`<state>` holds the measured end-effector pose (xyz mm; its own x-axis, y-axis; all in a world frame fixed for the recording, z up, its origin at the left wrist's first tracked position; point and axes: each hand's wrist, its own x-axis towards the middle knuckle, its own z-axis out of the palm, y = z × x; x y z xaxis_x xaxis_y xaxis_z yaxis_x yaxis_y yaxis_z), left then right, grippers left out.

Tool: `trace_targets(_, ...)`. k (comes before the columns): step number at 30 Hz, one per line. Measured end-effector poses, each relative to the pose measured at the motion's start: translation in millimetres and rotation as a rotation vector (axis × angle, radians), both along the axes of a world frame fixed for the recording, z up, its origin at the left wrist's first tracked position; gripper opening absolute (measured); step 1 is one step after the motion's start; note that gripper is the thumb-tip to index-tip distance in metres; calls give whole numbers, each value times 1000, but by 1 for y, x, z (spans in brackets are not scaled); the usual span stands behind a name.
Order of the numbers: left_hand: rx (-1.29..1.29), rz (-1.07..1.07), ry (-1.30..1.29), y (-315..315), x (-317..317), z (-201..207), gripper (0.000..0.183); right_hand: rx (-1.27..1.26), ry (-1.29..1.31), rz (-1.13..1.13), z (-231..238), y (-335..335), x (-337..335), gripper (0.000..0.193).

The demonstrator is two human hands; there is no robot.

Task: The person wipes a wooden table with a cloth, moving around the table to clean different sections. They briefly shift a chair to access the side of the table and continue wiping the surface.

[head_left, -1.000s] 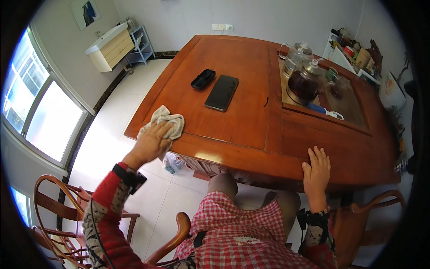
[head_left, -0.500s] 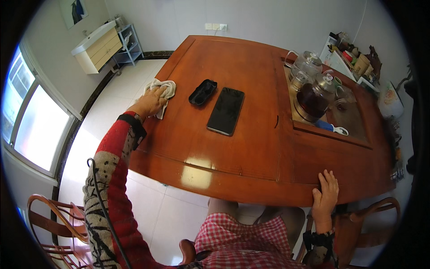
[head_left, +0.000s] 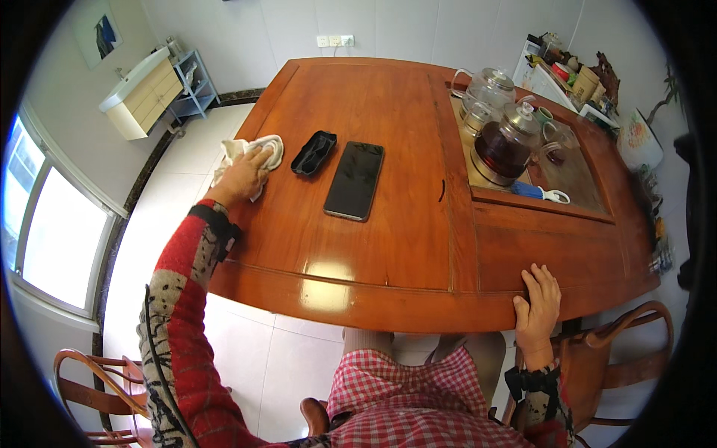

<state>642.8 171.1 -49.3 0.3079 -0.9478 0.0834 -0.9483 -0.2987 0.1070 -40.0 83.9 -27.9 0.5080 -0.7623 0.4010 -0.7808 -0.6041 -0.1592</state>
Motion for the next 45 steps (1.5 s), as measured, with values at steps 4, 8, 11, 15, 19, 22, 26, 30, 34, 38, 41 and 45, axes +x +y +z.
trace_targets(4,-45,-16,-25,31,-54,10,59,18,-50,3,1,2,-2,44)
trace_targets(8,-54,-12,11,55,-103,16,58,10,-80,2,-1,4,-4,44)
trace_targets(11,-52,-26,-1,69,-136,17,58,-1,-97,2,-5,5,-7,44)
trace_targets(15,-46,-48,22,77,-174,21,59,-13,-104,14,-8,4,-11,45)
trace_targets(19,-42,-54,24,86,-217,29,59,-1,-90,30,-9,2,-15,48)
trace_targets(22,-65,-78,18,95,-256,35,59,8,-84,41,-9,3,-17,49)
trace_targets(26,-28,-153,34,118,-309,44,61,17,-77,49,-7,4,-20,50)
trace_targets(30,-3,-108,82,155,-310,51,63,88,-79,44,-4,4,-22,48)
trace_targets(34,-55,94,58,194,-243,46,57,87,-27,45,-3,4,-21,48)
trace_targets(38,-73,302,37,232,-164,38,56,98,20,18,-4,4,-17,47)
trace_targets(41,-101,332,48,231,-125,27,54,56,16,20,-8,4,-15,47)
trace_targets(45,6,210,-8,205,-84,35,54,48,-3,8,-12,3,-12,47)
